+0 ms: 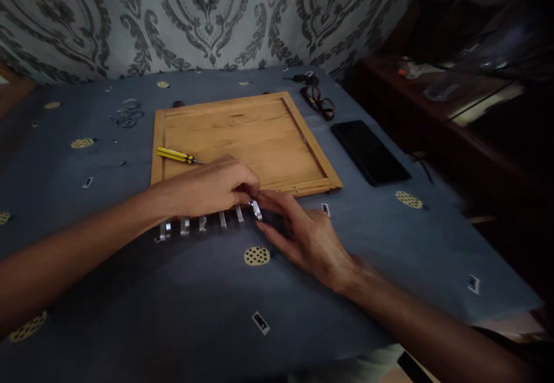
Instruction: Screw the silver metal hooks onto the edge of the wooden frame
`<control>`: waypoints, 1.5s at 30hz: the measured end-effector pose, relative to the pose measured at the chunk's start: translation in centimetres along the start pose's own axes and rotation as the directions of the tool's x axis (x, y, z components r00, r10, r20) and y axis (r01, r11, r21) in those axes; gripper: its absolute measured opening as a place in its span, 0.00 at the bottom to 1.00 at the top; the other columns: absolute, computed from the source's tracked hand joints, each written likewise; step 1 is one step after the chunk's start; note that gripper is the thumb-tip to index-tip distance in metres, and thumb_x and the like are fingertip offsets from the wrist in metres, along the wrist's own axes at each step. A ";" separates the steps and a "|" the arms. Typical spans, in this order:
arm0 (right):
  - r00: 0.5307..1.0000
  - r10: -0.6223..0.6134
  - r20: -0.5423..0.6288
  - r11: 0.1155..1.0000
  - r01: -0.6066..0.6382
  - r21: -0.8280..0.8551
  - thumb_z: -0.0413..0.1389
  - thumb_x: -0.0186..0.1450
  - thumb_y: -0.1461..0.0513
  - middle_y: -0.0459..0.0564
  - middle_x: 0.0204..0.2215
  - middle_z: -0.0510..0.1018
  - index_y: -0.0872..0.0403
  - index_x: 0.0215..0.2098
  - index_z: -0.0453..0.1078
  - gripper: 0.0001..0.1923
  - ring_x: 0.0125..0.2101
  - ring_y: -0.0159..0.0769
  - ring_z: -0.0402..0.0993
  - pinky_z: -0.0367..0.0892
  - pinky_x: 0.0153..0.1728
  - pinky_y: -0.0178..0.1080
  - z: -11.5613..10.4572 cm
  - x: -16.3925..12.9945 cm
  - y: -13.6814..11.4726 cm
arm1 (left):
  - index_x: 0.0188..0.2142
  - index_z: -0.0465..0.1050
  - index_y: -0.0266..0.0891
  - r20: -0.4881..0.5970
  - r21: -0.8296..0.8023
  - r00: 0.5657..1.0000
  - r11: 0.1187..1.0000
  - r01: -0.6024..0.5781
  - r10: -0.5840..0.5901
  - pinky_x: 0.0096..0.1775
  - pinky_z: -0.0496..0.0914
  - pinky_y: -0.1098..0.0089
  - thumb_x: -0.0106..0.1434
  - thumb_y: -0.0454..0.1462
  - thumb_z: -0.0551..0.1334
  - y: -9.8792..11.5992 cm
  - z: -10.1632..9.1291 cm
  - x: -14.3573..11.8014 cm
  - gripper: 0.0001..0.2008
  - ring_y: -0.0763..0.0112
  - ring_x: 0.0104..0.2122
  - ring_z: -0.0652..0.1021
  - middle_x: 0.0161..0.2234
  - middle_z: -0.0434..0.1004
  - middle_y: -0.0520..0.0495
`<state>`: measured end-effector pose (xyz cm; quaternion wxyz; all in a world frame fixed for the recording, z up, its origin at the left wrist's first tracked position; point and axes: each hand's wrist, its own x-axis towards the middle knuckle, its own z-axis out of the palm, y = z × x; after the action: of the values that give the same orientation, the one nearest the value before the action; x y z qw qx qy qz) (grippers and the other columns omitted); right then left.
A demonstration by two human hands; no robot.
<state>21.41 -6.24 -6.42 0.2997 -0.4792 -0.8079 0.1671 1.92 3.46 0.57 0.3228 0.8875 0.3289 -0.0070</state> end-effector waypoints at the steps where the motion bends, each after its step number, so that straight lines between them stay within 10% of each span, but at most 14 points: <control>1: 1.000 -0.004 0.000 1.000 0.004 0.003 0.54 0.71 0.60 0.49 0.46 0.85 0.50 0.59 0.62 0.19 0.29 0.35 0.83 0.78 0.34 0.37 0.0 0.0 0.0 | 0.36 0.81 0.39 0.002 -0.004 1.000 1.000 0.009 -0.009 0.36 0.64 0.75 0.61 0.29 0.64 0.1 0.0 0.0 0.08 0.77 0.33 0.78 0.33 0.83 0.53; 18: 0.998 -0.058 -0.010 0.998 0.058 0.035 0.53 0.70 0.62 0.50 0.49 0.83 0.50 0.63 0.60 0.23 0.43 0.40 0.84 0.79 0.41 0.40 0.2 0.1 0.2 | 0.30 0.75 0.35 -0.007 -0.131 0.991 0.983 0.131 -0.133 0.23 0.61 0.78 0.59 0.30 0.61 0.2 0.3 0.3 0.04 0.80 0.21 0.72 0.22 0.74 0.55; 45: 0.998 -0.046 -0.038 0.997 0.044 -0.059 0.54 0.70 0.61 0.47 0.42 0.86 0.51 0.60 0.60 0.20 0.22 0.34 0.80 0.75 0.26 0.36 0.2 0.3 0.1 | 0.29 0.77 0.35 -0.034 -0.082 0.997 0.995 0.063 -0.066 0.25 0.60 0.79 0.58 0.28 0.63 0.0 0.2 0.3 0.04 0.82 0.20 0.70 0.19 0.72 0.57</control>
<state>21.25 -5.99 -6.51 0.3050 -0.4727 -0.8169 0.1273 2.23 3.50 0.37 0.3518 0.8626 0.3633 0.0120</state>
